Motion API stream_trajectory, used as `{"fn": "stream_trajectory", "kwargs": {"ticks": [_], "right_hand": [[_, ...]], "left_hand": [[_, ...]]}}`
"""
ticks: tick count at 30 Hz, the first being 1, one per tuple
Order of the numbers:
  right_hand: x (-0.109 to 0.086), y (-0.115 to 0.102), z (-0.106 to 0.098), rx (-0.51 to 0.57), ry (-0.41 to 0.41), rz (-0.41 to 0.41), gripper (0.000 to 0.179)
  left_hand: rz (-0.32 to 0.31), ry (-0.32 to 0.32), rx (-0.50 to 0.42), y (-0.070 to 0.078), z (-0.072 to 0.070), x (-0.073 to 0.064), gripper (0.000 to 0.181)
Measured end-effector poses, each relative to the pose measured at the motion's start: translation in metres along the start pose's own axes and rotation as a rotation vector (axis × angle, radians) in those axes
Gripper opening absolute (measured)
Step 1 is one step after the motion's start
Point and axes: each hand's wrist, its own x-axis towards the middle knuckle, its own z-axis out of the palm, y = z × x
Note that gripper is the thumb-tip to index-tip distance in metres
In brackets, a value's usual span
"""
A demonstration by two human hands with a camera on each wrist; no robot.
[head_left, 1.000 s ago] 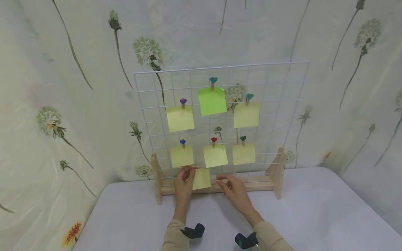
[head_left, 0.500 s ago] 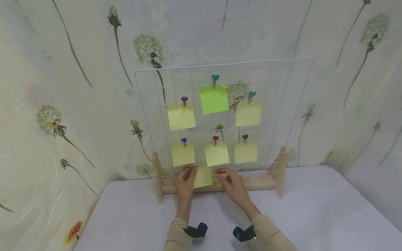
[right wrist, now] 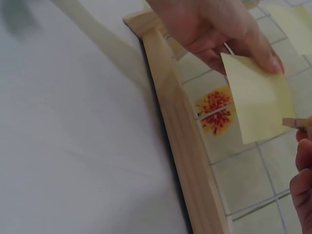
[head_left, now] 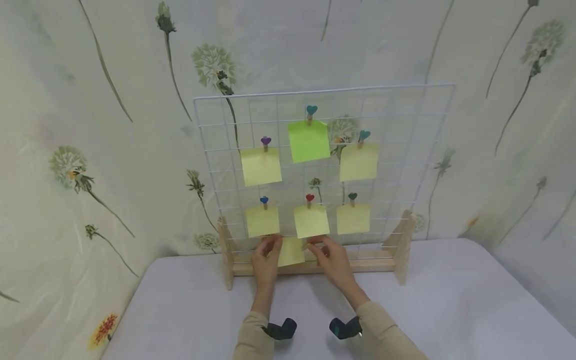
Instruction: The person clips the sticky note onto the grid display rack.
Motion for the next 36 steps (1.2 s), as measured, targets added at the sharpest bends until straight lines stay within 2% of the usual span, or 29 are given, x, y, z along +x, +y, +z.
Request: {"fn": "stream_trajectory", "kwargs": {"ticks": [6, 10, 17, 22, 31, 36], "right_hand": [[0.005, -0.001, 0.005, 0.046, 0.017, 0.028, 0.015], [0.009, -0.006, 0.009, 0.067, 0.006, 0.031, 0.019], [0.014, -0.012, 0.014, 0.059, 0.026, 0.025, 0.025], [0.018, -0.016, 0.015, 0.072, 0.007, 0.05, 0.023], [0.022, -0.022, 0.017, 0.062, 0.031, 0.001, 0.015], [0.027, -0.022, 0.019, 0.023, 0.062, -0.058, 0.014]], "left_hand": [[-0.004, -0.017, -0.003, 0.002, -0.004, 0.0, 0.021], [-0.005, 0.008, 0.003, 0.001, -0.006, -0.001, 0.019], [0.002, 0.019, -0.006, -0.002, -0.003, -0.002, 0.016], [-0.008, 0.027, -0.019, -0.002, -0.001, -0.002, 0.016], [-0.016, 0.038, -0.009, 0.0, 0.001, -0.001, 0.016], [-0.002, 0.028, -0.007, 0.0, 0.001, 0.002, 0.015]]}}
